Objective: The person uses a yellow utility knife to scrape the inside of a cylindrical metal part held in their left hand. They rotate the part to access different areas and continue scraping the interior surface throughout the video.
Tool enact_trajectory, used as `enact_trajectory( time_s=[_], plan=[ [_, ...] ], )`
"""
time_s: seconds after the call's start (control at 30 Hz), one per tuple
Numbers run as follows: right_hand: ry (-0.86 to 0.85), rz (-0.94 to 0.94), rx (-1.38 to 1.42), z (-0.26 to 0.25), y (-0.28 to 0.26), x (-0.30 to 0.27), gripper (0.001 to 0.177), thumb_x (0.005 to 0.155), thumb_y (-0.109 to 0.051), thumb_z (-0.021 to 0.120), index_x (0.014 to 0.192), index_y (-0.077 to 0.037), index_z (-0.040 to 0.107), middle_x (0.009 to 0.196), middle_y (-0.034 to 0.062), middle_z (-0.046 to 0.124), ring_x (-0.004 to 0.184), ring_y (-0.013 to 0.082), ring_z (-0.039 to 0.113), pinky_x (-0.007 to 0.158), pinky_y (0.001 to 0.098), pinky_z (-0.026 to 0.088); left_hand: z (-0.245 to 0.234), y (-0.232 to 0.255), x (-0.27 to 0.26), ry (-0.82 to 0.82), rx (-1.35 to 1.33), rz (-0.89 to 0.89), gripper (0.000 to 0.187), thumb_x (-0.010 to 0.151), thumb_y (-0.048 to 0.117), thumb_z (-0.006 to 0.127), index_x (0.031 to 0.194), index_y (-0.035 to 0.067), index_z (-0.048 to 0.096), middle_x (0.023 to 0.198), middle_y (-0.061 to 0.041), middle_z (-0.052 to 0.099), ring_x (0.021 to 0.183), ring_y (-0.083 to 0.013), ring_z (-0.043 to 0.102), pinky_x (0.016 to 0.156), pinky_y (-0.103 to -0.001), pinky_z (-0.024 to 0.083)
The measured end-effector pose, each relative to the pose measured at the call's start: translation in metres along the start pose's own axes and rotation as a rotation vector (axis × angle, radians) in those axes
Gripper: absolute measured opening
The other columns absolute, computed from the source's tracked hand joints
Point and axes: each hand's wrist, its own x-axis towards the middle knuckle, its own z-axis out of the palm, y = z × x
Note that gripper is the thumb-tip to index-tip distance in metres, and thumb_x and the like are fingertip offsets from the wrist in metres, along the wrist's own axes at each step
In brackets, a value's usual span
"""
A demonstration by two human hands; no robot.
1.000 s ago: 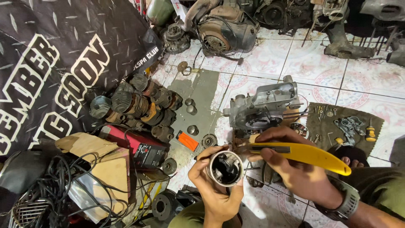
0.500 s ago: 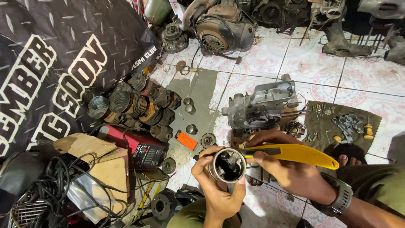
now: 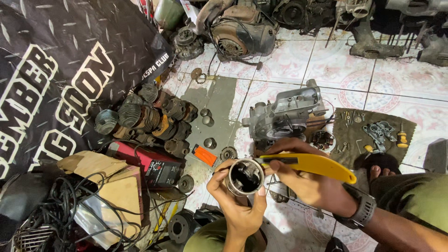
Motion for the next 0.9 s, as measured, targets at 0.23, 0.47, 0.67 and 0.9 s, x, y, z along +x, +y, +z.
enact_trajectory(
  time_s=[0.23, 0.47, 0.67, 0.9],
  plan=[
    [-0.059, -0.038, -0.043, 0.0, -0.008, -0.001, 0.019, 0.079, -0.012, 0.069, 0.097, -0.008, 0.067, 0.096, 0.0059, 0.069, 0.088, 0.0146, 0.067, 0.075, 0.0253, 0.052, 0.0, 0.006, 0.001, 0.001, 0.021, -0.009, 0.051, 0.08, 0.021, 0.063, 0.115, 0.007, 0.027, 0.112, -0.021, 0.043, 0.105, -0.0275, 0.048, 0.089, -0.039, 0.043],
    [-0.063, -0.123, -0.027, 0.002, -0.007, -0.003, 0.018, 0.079, -0.01, 0.067, 0.096, -0.006, 0.064, 0.095, 0.0076, 0.067, 0.09, 0.0155, 0.065, 0.078, 0.0266, 0.051, 0.001, 0.006, -0.002, 0.028, 0.046, 0.027, 0.051, 0.077, 0.015, 0.064, 0.112, 0.008, 0.027, 0.106, -0.021, 0.044, 0.1, -0.0272, 0.048, 0.087, -0.039, 0.045],
    [-0.077, -0.109, 0.001, 0.005, -0.01, -0.003, 0.018, 0.079, -0.015, 0.068, 0.094, -0.006, 0.064, 0.092, 0.0075, 0.067, 0.085, 0.0144, 0.064, 0.072, 0.0256, 0.051, -0.001, 0.004, -0.004, 0.042, 0.029, 0.013, 0.052, 0.078, 0.021, 0.064, 0.113, 0.008, 0.027, 0.107, -0.021, 0.043, 0.098, -0.0267, 0.049, 0.084, -0.038, 0.046],
    [-0.08, -0.178, 0.0, 0.006, -0.001, -0.002, 0.019, 0.078, -0.018, 0.07, 0.093, -0.006, 0.065, 0.09, 0.0081, 0.068, 0.082, 0.0155, 0.065, 0.07, 0.0256, 0.052, -0.003, 0.006, -0.002, 0.025, 0.062, 0.04, 0.05, 0.075, 0.013, 0.062, 0.111, 0.008, 0.028, 0.104, -0.02, 0.045, 0.099, -0.0277, 0.049, 0.087, -0.039, 0.044]
  ],
)
